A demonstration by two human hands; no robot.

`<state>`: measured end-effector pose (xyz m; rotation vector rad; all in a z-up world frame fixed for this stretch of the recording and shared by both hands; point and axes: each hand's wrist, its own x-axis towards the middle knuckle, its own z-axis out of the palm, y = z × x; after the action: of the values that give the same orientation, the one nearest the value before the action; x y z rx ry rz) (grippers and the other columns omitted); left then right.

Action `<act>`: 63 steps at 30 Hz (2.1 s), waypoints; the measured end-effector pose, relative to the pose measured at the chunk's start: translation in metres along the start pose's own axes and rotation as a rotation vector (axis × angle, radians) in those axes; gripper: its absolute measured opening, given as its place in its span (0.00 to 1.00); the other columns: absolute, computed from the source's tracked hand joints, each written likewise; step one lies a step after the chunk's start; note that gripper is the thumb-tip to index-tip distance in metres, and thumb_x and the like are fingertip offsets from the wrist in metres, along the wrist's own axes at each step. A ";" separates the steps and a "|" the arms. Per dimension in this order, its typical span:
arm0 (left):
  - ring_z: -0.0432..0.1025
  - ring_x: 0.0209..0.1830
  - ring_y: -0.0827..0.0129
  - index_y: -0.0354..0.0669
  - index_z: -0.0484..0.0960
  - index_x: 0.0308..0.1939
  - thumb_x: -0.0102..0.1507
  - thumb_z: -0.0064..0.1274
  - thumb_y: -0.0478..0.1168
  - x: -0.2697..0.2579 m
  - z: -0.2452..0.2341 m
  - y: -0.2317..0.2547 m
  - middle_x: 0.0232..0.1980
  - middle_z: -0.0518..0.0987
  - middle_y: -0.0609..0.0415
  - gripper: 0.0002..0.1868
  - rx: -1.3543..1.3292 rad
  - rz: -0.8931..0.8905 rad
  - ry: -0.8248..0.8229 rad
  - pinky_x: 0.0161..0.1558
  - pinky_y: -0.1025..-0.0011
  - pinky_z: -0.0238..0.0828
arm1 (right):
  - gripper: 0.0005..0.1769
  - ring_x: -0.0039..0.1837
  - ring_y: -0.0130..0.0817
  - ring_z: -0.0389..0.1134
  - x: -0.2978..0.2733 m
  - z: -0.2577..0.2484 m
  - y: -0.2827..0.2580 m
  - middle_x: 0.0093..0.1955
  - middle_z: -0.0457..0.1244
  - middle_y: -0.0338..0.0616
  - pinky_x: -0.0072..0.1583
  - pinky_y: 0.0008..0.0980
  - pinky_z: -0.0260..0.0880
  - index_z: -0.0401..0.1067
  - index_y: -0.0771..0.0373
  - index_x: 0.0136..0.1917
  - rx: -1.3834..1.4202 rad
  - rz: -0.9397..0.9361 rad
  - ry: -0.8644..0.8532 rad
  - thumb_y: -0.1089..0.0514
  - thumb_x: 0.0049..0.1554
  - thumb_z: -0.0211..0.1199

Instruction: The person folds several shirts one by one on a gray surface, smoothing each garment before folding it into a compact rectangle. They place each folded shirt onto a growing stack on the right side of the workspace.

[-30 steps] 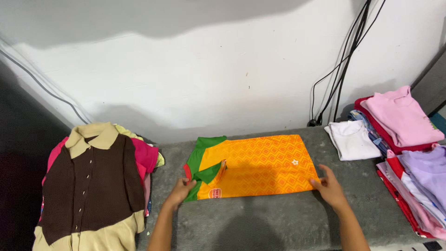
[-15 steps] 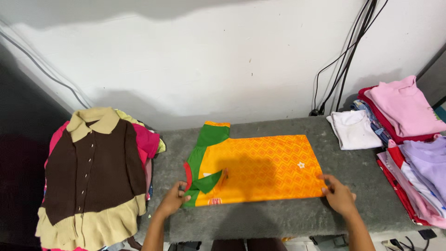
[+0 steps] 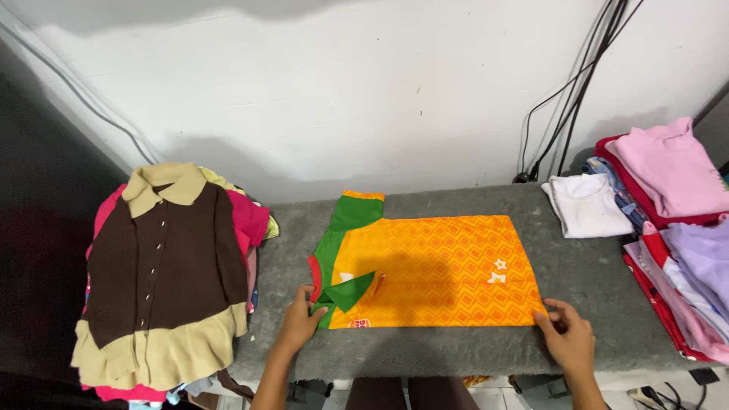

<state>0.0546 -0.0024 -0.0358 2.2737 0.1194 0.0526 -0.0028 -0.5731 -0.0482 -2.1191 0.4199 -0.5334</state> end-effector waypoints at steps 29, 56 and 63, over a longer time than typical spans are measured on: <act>0.76 0.56 0.56 0.44 0.84 0.42 0.59 0.58 0.38 0.007 -0.009 0.056 0.49 0.84 0.52 0.08 0.217 0.452 -0.071 0.56 0.55 0.63 | 0.34 0.60 0.52 0.61 -0.056 0.175 -0.198 0.54 0.62 0.51 0.62 0.49 0.61 0.68 0.54 0.66 -0.220 -0.520 -0.418 0.55 0.46 0.72; 0.39 0.80 0.52 0.32 0.55 0.73 0.67 0.39 0.56 -0.047 0.051 0.036 0.80 0.49 0.44 0.39 0.708 0.178 0.240 0.72 0.40 0.32 | 0.37 0.80 0.51 0.45 -0.047 0.256 -0.211 0.80 0.48 0.58 0.73 0.58 0.40 0.54 0.70 0.76 -0.348 -1.013 -0.620 0.43 0.64 0.51; 0.38 0.80 0.52 0.32 0.55 0.73 0.67 0.37 0.56 -0.045 0.047 0.040 0.80 0.49 0.44 0.38 0.713 0.212 0.271 0.70 0.35 0.29 | 0.34 0.84 0.46 0.42 -0.066 0.262 -0.239 0.83 0.46 0.52 0.78 0.56 0.34 0.52 0.65 0.79 -0.356 -1.041 -0.920 0.44 0.67 0.44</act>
<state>0.0160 -0.0682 -0.0360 2.9730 0.0389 0.5006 0.1000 -0.2307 -0.0004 -2.5307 -1.2307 0.0418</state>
